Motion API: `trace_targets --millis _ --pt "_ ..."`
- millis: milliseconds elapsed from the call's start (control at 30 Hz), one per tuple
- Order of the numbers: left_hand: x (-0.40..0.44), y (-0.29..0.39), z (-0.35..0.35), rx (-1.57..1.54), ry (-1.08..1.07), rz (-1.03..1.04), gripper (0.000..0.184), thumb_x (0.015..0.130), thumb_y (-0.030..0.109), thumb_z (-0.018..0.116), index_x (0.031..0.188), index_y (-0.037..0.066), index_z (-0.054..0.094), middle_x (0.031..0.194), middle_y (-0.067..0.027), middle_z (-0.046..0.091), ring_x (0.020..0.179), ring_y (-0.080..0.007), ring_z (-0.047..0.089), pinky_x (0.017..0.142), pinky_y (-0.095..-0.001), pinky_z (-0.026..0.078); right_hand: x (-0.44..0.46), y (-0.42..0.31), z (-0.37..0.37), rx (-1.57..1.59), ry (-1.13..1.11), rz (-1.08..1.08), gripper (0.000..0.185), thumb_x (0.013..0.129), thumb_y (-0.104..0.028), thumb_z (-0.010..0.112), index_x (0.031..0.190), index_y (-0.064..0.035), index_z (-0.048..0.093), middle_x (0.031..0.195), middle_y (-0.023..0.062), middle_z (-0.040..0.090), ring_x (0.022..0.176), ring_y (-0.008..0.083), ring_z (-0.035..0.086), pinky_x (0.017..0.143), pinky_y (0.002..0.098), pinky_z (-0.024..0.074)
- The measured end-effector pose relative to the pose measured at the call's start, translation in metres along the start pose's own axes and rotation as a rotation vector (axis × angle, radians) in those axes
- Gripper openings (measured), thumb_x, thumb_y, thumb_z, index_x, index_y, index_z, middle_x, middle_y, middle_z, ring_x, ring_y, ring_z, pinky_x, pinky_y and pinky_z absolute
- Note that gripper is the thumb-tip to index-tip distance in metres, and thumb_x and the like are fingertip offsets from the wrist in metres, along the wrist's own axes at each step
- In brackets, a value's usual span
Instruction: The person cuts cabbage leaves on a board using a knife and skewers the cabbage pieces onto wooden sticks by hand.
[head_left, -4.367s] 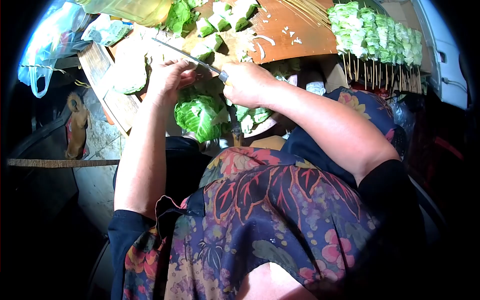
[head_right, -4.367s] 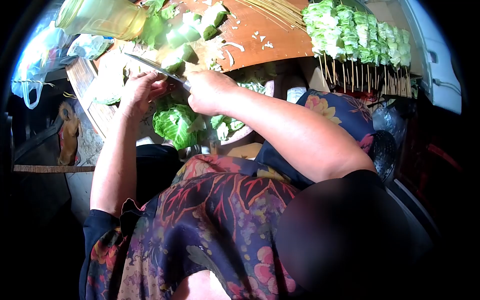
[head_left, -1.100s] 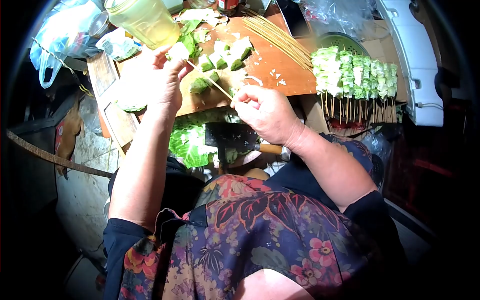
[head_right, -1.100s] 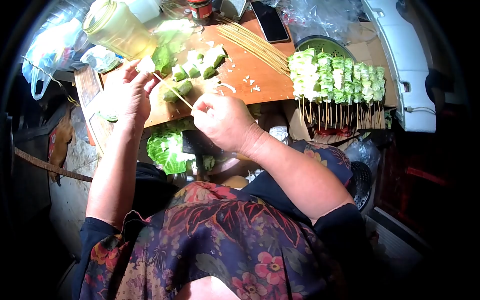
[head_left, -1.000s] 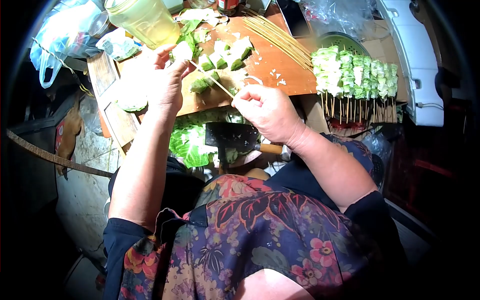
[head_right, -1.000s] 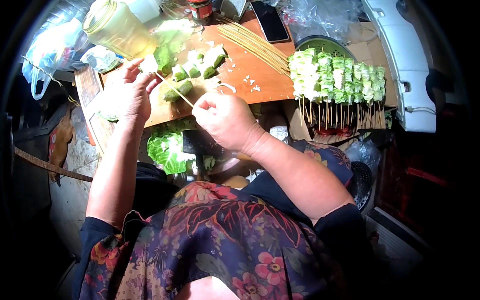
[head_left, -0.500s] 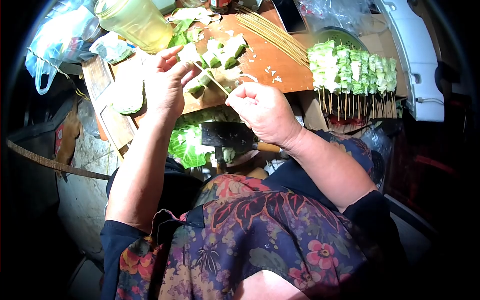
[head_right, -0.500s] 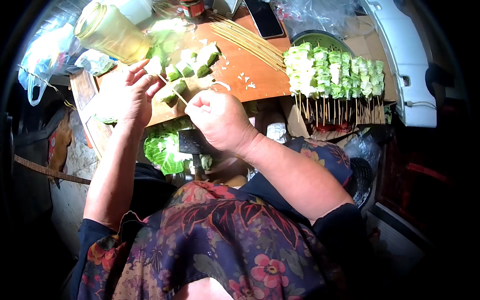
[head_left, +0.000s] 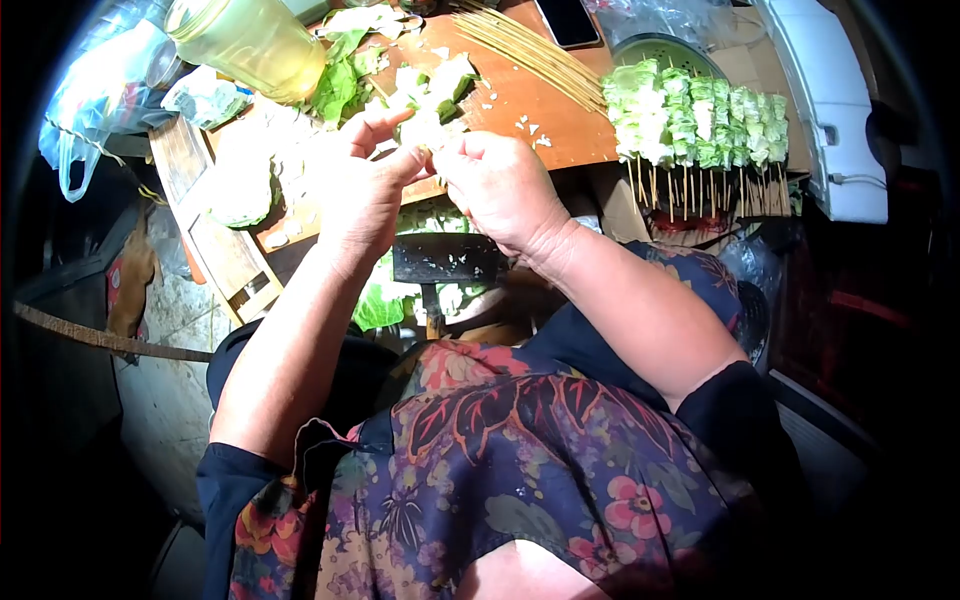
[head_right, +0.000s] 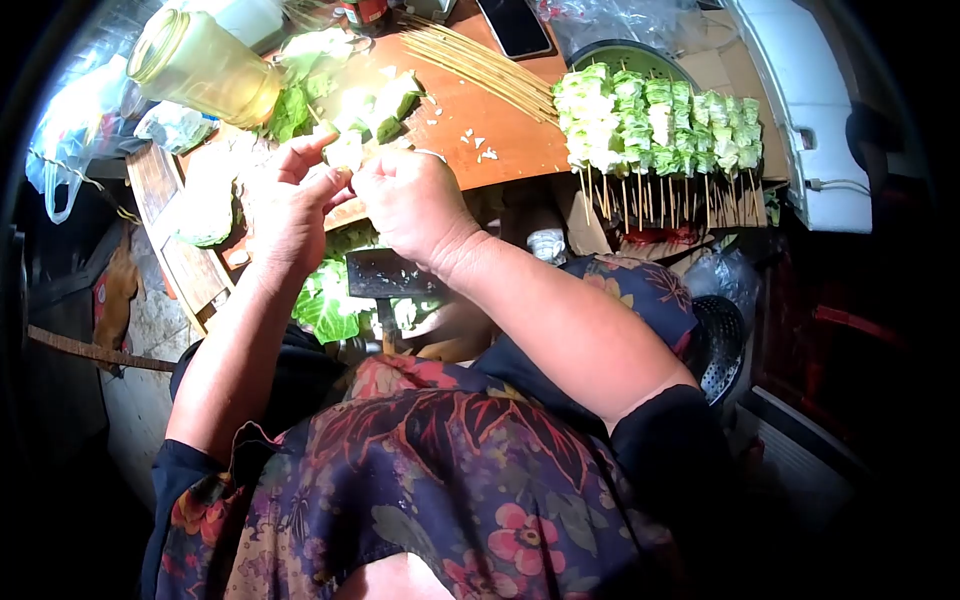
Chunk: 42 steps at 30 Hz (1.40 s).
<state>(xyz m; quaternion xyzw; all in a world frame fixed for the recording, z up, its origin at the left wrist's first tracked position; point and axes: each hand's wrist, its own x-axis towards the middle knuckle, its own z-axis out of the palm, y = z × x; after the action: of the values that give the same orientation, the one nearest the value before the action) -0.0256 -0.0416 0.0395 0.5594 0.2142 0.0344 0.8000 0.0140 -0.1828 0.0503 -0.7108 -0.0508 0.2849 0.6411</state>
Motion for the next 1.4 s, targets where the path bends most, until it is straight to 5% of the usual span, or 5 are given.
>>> trace_targets --millis 200,433,800,1100,1400 --pt "0.008 0.005 -0.007 0.074 0.145 0.014 0.042 0.078 -0.003 0.06 0.119 -0.004 0.051 0.107 -0.01 0.058 0.082 -0.0155 0.061 0.072 -0.0286 0.053 -0.003 -0.016 -0.001 0.017 -0.161 0.286 0.021 0.084 -0.017 0.058 0.073 -0.0008 0.064 0.056 0.0019 0.052 0.049 0.0082 0.047 0.046 0.0236 0.0377" --pt "0.009 -0.007 -0.015 0.063 0.092 -0.035 0.041 0.071 -0.003 0.068 0.109 -0.009 0.053 0.092 -0.0136 0.063 0.079 -0.017 0.063 0.073 -0.0277 0.053 0.001 0.003 -0.001 -0.019 -0.162 0.133 0.02 0.089 -0.019 0.055 0.078 -0.0027 0.06 0.055 -0.003 0.047 0.043 0.0037 0.04 0.039 0.0194 0.0301" --pt "0.01 -0.007 -0.023 0.066 -0.097 -0.035 0.04 0.08 0.002 0.064 0.117 -0.005 0.049 0.106 -0.0136 0.056 0.08 -0.0163 0.063 0.076 -0.0263 0.052 0.007 -0.01 -0.012 0.109 -0.164 0.242 0.02 0.092 -0.02 0.056 0.082 -0.003 0.059 0.054 -0.0051 0.046 0.04 0.0009 0.036 0.035 0.0168 0.0259" --pt "0.046 -0.003 -0.086 0.441 0.199 -0.161 0.027 0.084 0.008 0.059 0.11 0.001 0.058 0.092 -0.0058 0.063 0.074 -0.0115 0.059 0.071 -0.0252 0.048 0.0 -0.014 -0.027 0.102 -0.207 0.145 0.021 0.088 -0.019 0.056 0.081 -0.0004 0.063 0.055 -0.0036 0.047 0.045 0.0035 0.039 0.042 0.0201 0.0313" --pt "0.05 -0.014 -0.099 0.542 -0.015 -0.397 0.048 0.083 0.006 0.059 0.13 0.002 0.051 0.12 -0.0106 0.058 0.102 -0.0178 0.053 0.084 -0.0355 0.045 0.001 -0.013 -0.027 0.081 -0.225 0.153 0.022 0.09 -0.02 0.056 0.082 -0.0001 0.062 0.056 -0.0038 0.047 0.047 0.0033 0.04 0.043 0.0202 0.0321"
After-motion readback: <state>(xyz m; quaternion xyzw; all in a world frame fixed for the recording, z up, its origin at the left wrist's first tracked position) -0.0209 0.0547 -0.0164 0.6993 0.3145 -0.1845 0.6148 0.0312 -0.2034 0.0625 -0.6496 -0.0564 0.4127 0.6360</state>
